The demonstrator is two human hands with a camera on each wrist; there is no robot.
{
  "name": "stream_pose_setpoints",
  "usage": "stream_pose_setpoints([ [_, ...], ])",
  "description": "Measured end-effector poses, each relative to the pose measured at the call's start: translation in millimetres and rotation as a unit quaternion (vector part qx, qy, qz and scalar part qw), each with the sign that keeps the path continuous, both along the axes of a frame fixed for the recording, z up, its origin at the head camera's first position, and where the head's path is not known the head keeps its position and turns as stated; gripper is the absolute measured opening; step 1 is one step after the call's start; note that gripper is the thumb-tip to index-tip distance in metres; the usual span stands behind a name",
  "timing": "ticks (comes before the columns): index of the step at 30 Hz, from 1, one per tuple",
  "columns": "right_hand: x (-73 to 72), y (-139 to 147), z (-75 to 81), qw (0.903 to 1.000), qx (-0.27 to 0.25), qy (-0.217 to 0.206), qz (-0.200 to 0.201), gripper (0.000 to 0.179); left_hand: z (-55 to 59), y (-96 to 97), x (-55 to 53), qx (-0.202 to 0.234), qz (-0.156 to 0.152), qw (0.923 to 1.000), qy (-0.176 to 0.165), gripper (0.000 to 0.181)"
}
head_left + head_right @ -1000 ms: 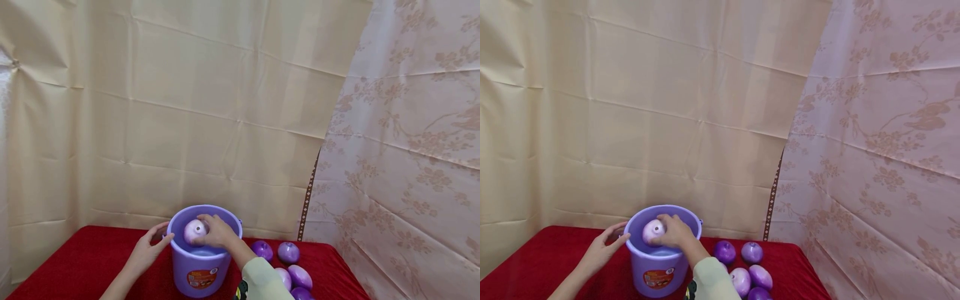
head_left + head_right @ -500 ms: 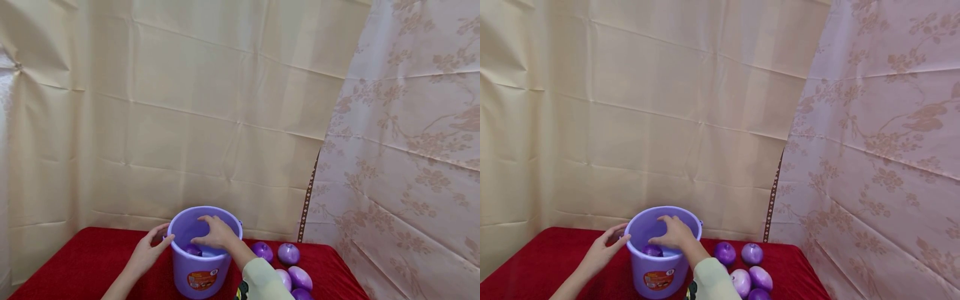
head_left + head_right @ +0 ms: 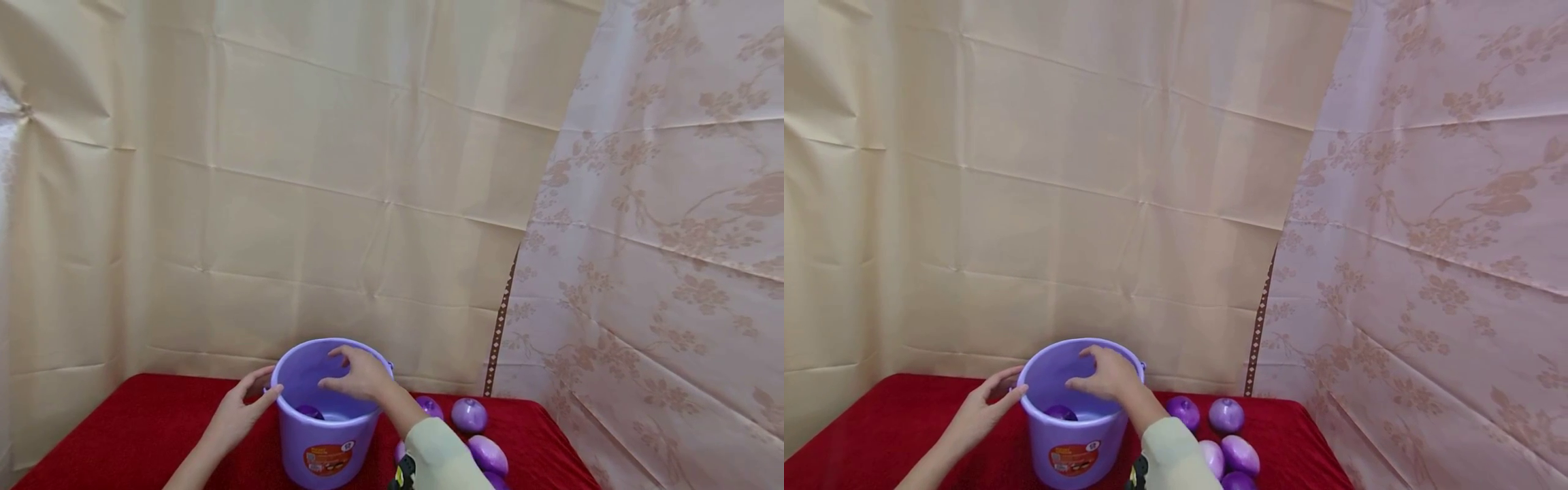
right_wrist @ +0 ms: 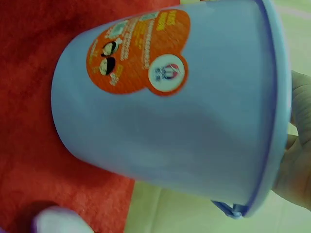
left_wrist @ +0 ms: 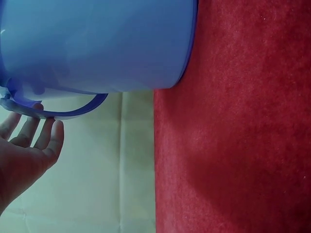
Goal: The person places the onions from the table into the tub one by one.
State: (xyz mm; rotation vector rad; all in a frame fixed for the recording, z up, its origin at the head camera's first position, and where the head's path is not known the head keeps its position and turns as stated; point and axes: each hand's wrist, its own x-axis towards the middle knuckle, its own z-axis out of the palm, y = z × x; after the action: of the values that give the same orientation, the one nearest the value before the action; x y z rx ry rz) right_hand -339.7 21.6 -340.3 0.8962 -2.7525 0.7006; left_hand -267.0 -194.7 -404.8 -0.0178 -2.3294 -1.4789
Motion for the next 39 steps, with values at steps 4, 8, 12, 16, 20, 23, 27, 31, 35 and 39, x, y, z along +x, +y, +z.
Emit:
stream_pose_setpoints([
  [4,-1.0,8,4.8,0.9999,-0.014,-0.006,-0.007,0.053,0.8,0.6,1.3,-0.005,0.003,1.0,-0.001,0.052],
  [8,-0.1,15,9.4,0.9991,-0.038,-0.019,0.006,0.051,1.9,0.9,2.1,-0.013,0.008,0.9999,-0.001,0.051],
  [12,0.0,22,13.2,0.9989,-0.044,-0.017,0.009,0.048,3.0,0.3,1.5,-0.016,0.009,0.9998,-0.004,0.052],
  [16,-0.5,29,16.4,0.9979,-0.059,-0.021,0.012,0.048,4.0,-0.1,1.0,-0.014,0.004,0.9999,-0.004,0.053],
  [20,-0.7,38,19.9,0.9963,-0.08,-0.027,0.017,0.051,3.5,-0.6,0.5,-0.015,0.003,0.9999,-0.005,0.053],
  [23,-0.8,45,22.9,0.9949,-0.093,-0.037,0.014,0.05,2.8,-1.0,0.2,-0.018,0.005,0.9998,-0.003,0.053],
  [27,-0.9,54,26.4,0.9937,-0.105,-0.038,0.01,0.047,1.5,-1.0,1.1,-0.021,0.006,0.9998,-0.002,0.052],
  [31,-0.9,65,28.9,0.994,-0.107,-0.024,0.003,0.047,2.1,-0.8,1.1,-0.022,0.004,0.9997,-0.001,0.052],
  [35,0.5,76,31.1,0.9943,-0.105,-0.015,-0.001,0.047,3.7,-0.7,1.1,-0.025,0.005,0.9997,0.001,0.052],
  [39,1.1,85,32.8,0.9944,-0.105,-0.009,-0.006,0.047,4.0,-0.6,1.8,-0.028,0.006,0.9996,0.006,0.052],
])
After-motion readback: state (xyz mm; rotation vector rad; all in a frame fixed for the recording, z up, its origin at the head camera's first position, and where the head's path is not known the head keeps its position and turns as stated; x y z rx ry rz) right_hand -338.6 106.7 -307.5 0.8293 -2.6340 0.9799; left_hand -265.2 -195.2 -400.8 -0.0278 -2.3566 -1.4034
